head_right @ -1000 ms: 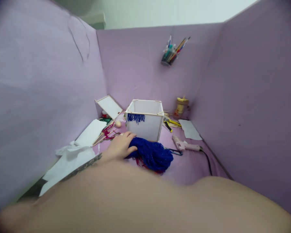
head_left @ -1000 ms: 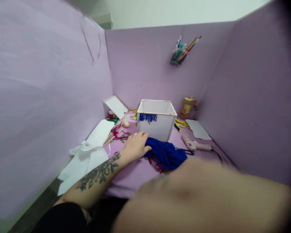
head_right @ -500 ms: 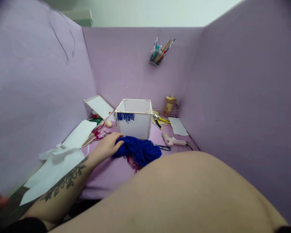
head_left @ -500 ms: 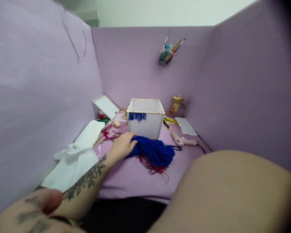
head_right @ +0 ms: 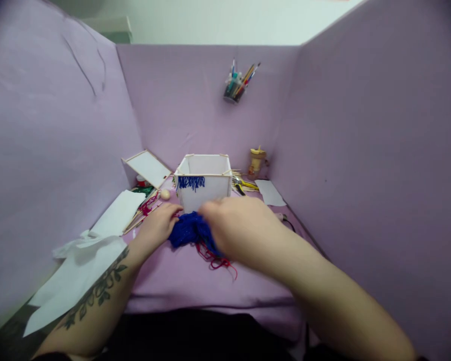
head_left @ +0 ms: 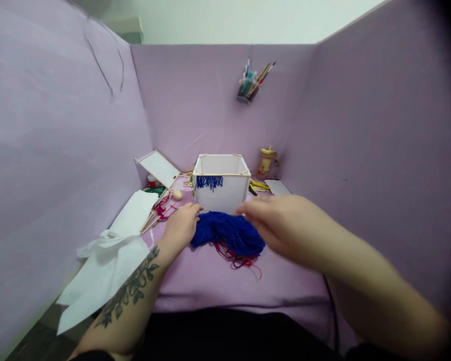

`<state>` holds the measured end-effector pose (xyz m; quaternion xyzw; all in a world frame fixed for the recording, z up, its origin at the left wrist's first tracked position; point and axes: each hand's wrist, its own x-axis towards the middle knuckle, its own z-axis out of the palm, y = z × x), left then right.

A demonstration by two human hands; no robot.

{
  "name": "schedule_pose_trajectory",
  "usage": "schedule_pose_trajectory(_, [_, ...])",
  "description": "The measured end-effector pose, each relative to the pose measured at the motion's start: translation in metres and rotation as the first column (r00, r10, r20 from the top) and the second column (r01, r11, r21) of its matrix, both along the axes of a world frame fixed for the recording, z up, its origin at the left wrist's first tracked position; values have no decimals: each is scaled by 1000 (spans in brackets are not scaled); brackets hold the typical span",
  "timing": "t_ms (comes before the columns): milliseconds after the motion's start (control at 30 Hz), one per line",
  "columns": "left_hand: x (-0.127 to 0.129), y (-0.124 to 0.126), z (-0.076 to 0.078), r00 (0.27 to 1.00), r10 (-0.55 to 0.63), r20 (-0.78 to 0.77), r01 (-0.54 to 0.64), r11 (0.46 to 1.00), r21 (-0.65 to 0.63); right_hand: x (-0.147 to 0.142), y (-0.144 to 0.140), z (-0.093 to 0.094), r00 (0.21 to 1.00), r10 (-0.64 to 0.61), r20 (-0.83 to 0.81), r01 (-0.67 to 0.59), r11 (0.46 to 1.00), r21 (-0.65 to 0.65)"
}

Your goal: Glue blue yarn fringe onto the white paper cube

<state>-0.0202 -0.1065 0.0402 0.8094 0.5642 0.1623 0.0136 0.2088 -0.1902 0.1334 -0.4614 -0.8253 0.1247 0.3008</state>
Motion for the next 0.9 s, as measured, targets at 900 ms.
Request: schedule_pose_trajectory(900, [-32, 23, -17, 950, -79, 302, 117, 987, -113, 69, 73, -156, 907, -285, -309, 207, 943, -262])
